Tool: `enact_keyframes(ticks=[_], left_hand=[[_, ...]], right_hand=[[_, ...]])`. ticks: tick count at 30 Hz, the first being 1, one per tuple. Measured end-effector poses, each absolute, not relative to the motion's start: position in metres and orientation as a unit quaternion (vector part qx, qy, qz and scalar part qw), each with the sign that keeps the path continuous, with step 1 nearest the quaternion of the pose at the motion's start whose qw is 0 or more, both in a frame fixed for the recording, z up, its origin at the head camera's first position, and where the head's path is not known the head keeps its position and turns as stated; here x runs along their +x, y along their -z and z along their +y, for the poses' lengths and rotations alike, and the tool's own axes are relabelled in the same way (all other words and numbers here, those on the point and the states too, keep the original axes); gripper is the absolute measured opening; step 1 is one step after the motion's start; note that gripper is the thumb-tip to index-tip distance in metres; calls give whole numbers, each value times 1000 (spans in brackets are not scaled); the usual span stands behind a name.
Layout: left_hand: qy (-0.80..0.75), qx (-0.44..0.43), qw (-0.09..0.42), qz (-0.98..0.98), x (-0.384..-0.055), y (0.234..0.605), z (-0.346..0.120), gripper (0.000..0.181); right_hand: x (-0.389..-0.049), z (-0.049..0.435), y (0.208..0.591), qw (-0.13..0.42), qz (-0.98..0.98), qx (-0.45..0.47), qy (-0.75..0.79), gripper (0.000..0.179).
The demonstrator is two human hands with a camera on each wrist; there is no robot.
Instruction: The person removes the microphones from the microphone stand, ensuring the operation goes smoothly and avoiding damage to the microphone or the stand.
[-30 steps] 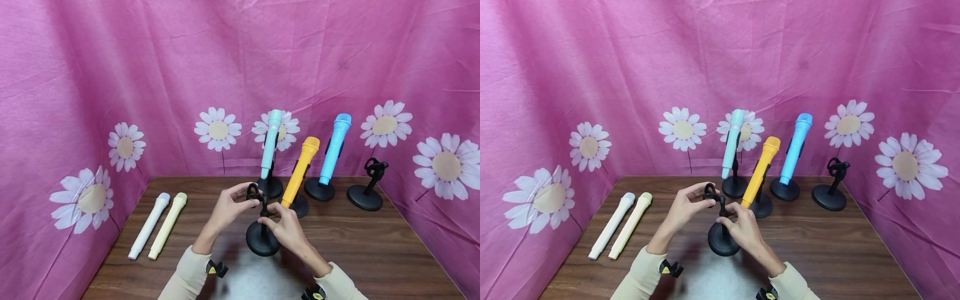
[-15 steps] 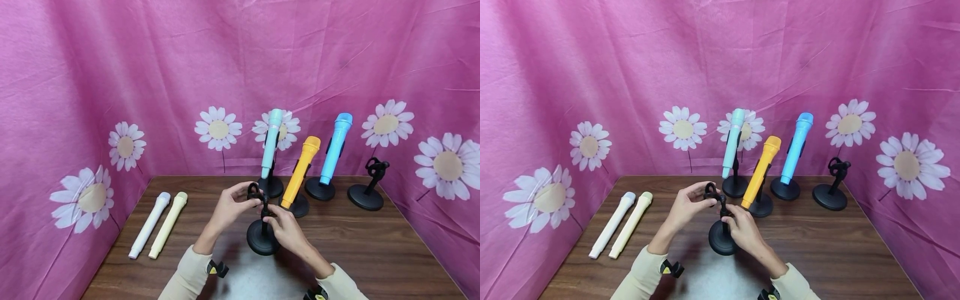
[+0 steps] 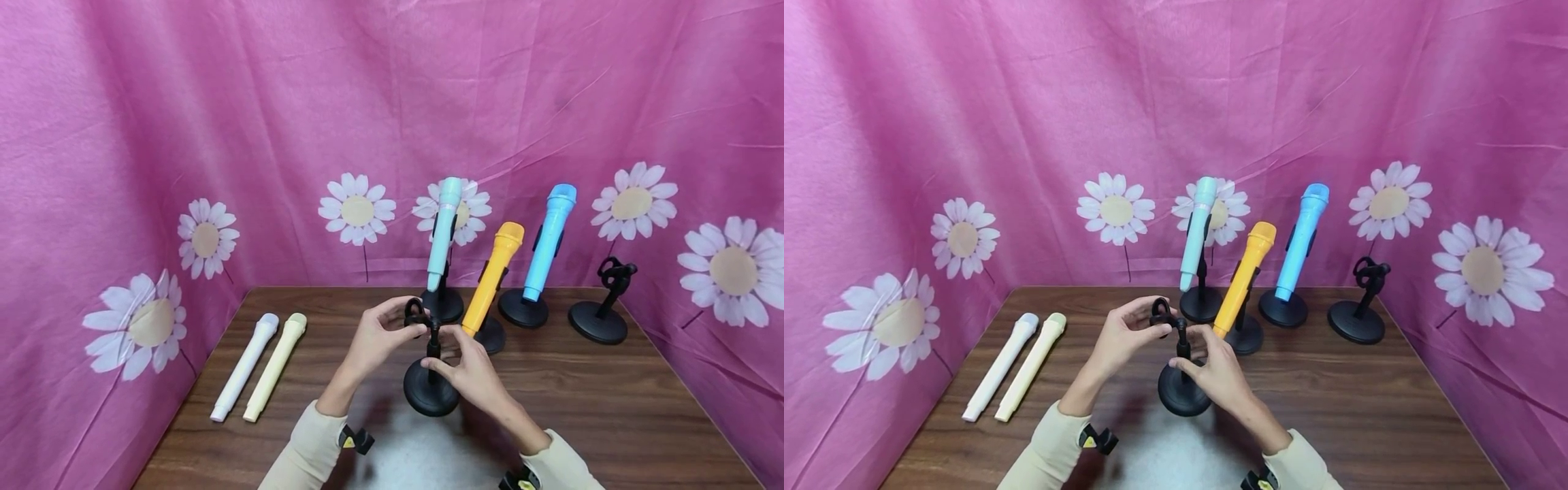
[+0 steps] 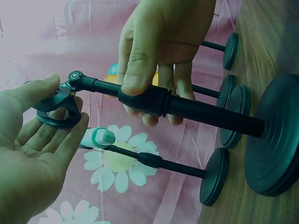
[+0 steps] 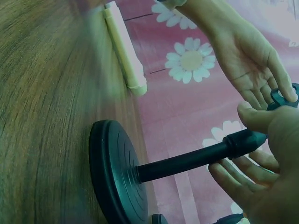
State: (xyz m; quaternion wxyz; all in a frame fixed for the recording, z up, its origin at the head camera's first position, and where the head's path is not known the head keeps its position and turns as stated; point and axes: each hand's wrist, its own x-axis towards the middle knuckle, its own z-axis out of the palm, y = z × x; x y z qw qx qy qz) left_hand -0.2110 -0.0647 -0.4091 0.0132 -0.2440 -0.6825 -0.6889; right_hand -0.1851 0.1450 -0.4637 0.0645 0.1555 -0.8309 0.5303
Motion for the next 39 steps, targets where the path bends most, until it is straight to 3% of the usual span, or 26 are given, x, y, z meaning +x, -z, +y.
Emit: enact_keyframes(ticks=[6, 12, 22, 32, 39], left_hand=[[692, -240, 12, -681, -212, 410, -65, 39], [692, -236, 12, -682, -213, 411, -65, 39], [687, -231, 11, -689, -211, 410, -65, 38], [689, -236, 13, -685, -211, 409, -64, 39], [690, -234, 11, -685, -211, 410, -65, 39]], right_hand=[[-186, 142, 461, 88, -835, 123, -530, 39], [-184, 145, 460, 88, -853, 148, -493, 28], [-183, 149, 459, 41, -855, 170, -488, 36], [-182, 145, 459, 61, -843, 151, -513, 50], [-184, 141, 462, 103, -845, 134, -507, 41]])
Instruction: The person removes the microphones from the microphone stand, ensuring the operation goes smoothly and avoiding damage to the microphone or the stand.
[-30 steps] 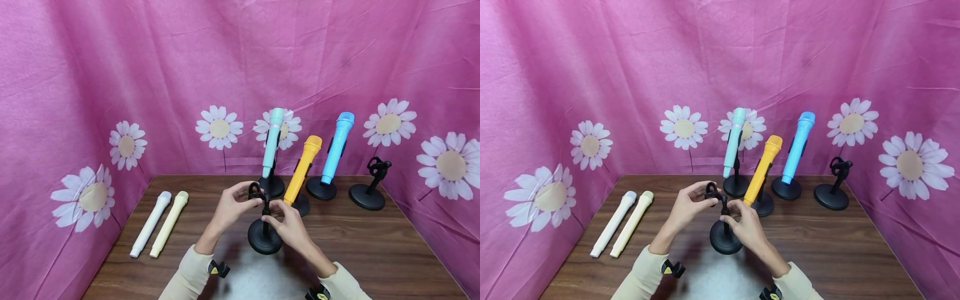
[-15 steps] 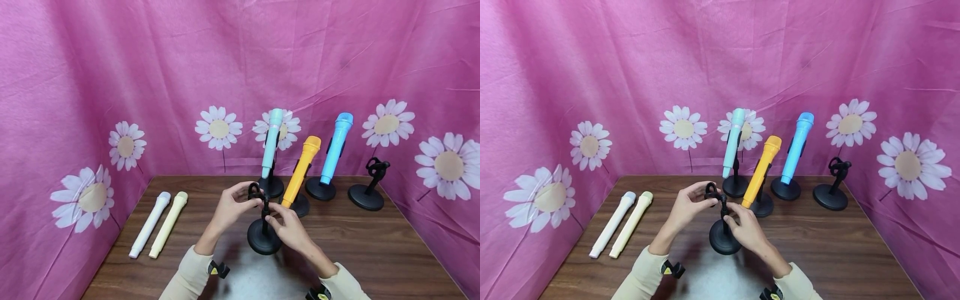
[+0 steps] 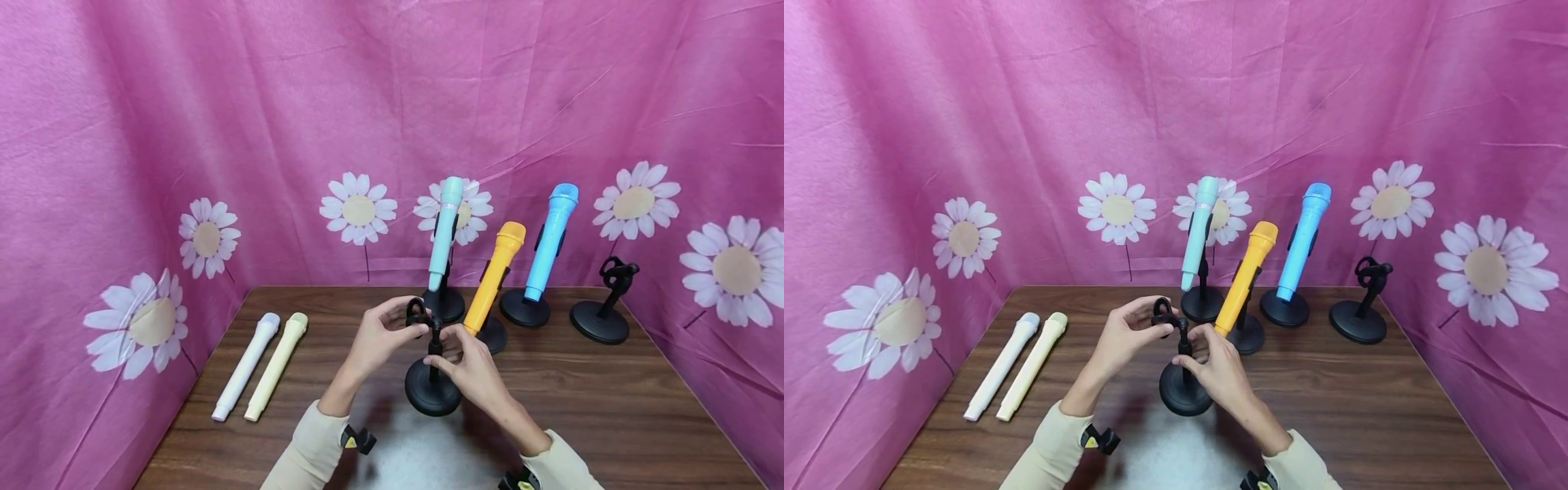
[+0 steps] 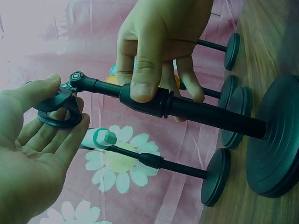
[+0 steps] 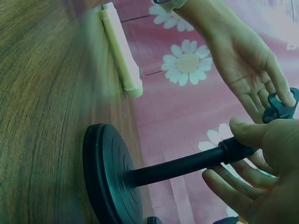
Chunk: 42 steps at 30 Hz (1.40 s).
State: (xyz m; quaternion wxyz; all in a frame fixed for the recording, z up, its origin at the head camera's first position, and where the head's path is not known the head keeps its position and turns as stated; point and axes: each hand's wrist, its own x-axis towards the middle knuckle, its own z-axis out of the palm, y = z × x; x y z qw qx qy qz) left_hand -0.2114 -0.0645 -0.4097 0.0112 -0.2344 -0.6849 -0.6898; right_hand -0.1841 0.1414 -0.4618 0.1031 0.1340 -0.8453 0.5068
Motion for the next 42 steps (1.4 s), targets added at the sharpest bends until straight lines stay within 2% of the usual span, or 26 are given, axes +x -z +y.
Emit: enact_keyframes(ticks=[7, 12, 21, 25, 29, 36, 42], left_hand=[[690, -236, 11, -685, -211, 410, -64, 39], [687, -236, 15, -687, -212, 410, -65, 40], [688, -240, 15, -685, -211, 410, -65, 40], [686, -241, 18, -686, -211, 410, -65, 41], [686, -242, 18, -685, -212, 410, -65, 40], [689, -242, 16, -683, -212, 411, -64, 38], [692, -240, 16, -681, -212, 410, -64, 39]], right_hand=[[-184, 145, 462, 87, -846, 161, -501, 30], [-185, 149, 464, 61, -838, 192, -507, 34], [-186, 150, 466, 49, -835, 207, -507, 40], [-184, 147, 463, 64, -839, 196, -504, 55], [-181, 143, 460, 103, -838, 187, -503, 63], [-182, 142, 460, 133, -833, 158, -513, 46], [-183, 143, 463, 150, -851, 170, -473, 33]])
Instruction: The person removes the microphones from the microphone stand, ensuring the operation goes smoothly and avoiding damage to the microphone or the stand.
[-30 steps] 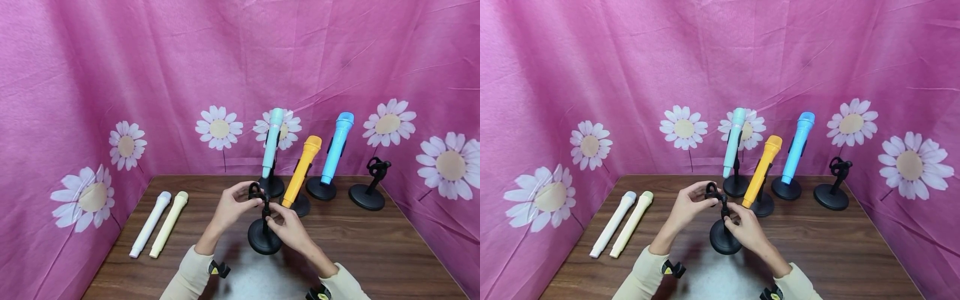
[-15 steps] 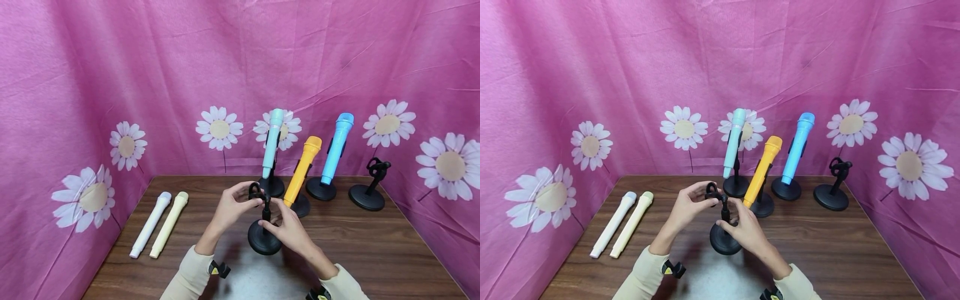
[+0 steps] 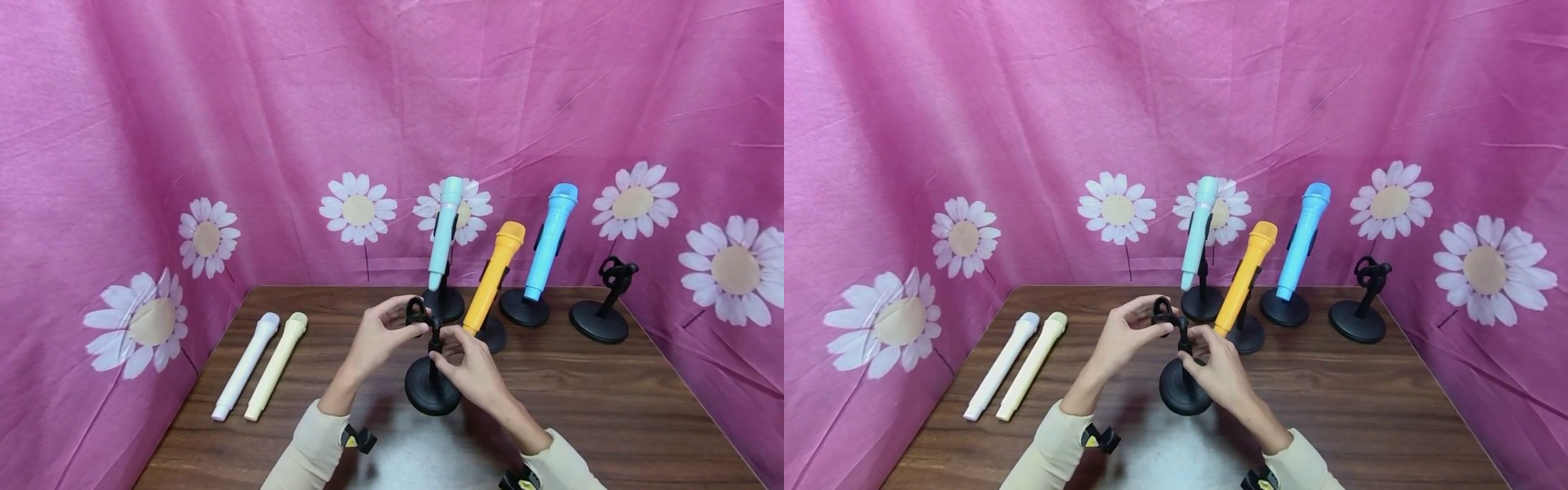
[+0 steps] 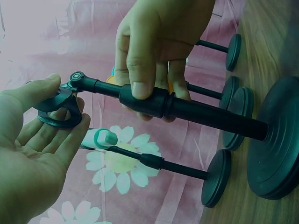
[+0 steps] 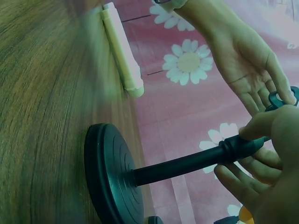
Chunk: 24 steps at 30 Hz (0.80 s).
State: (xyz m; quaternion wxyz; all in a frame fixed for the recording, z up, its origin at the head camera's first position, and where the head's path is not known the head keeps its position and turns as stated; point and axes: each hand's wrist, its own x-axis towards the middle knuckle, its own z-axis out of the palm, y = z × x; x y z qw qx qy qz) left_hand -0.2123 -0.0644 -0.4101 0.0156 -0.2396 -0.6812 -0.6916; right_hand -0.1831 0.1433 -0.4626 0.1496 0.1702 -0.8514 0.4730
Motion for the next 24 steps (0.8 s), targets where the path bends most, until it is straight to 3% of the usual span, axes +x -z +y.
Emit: enact_keyframes(ticks=[12, 24], left_hand=[[692, -243, 19, -680, -212, 409, -64, 40], [689, -242, 20, -682, -212, 410, -65, 40]], right_hand=[[-183, 146, 462, 118, -850, 202, -473, 39], [-182, 143, 462, 105, -831, 158, -522, 52]])
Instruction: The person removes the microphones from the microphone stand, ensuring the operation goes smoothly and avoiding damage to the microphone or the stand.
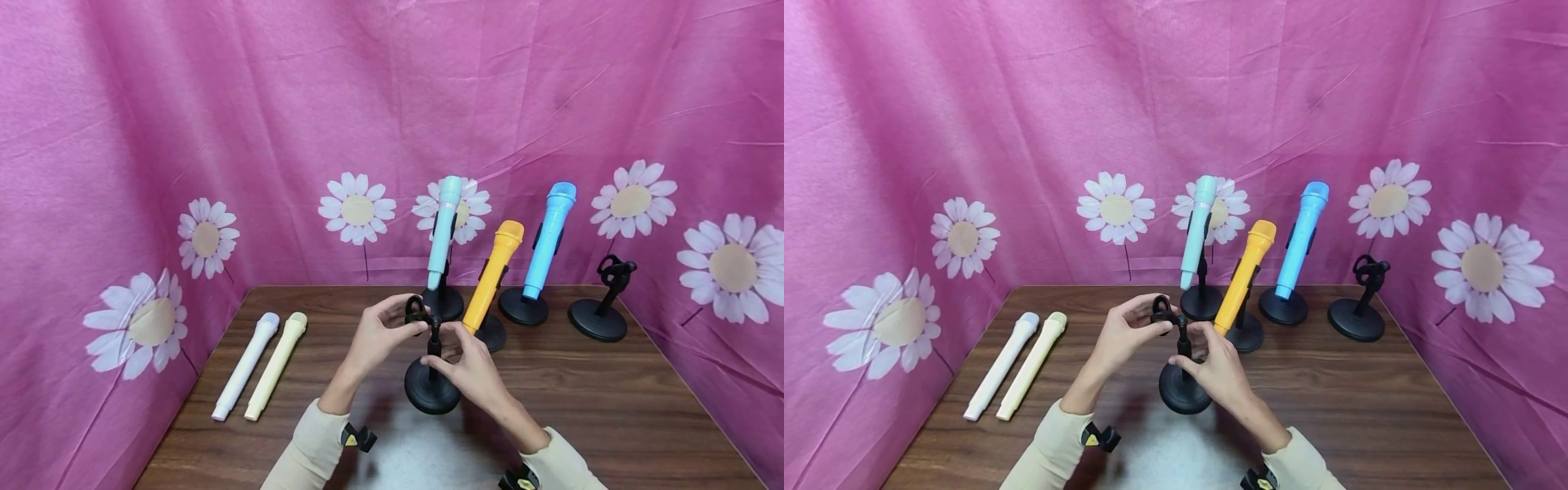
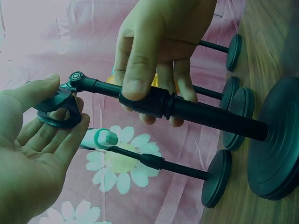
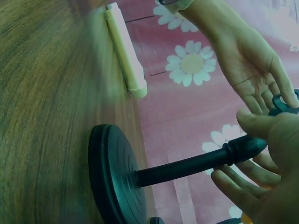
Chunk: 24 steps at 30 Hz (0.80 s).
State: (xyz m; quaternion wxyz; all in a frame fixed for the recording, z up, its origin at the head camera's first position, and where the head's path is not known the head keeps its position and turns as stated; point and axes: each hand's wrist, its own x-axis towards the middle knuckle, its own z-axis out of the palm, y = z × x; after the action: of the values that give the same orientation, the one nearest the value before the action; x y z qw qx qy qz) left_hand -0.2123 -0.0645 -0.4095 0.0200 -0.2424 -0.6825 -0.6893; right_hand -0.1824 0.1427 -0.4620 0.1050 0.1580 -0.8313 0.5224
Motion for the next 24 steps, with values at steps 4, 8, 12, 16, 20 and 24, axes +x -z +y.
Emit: enact_keyframes(ticks=[4, 8, 12, 16, 20, 24], left_hand=[[693, -242, 18, -679, -212, 410, -65, 40], [692, -242, 20, -680, -212, 410, -65, 40], [691, -245, 23, -679, -212, 410, -64, 40], [692, -245, 22, -679, -212, 410, -64, 41], [692, -242, 23, -680, -211, 410, -64, 41], [691, -241, 24, -681, -212, 410, -64, 41]], right_hand=[[-182, 141, 463, 109, -843, 142, -507, 39], [-182, 140, 464, 113, -846, 165, -494, 30], [-183, 141, 464, 114, -840, 186, -497, 33], [-183, 142, 466, 109, -836, 188, -504, 35], [-184, 143, 467, 110, -835, 191, -503, 34], [-184, 143, 467, 110, -837, 190, -502, 33]])
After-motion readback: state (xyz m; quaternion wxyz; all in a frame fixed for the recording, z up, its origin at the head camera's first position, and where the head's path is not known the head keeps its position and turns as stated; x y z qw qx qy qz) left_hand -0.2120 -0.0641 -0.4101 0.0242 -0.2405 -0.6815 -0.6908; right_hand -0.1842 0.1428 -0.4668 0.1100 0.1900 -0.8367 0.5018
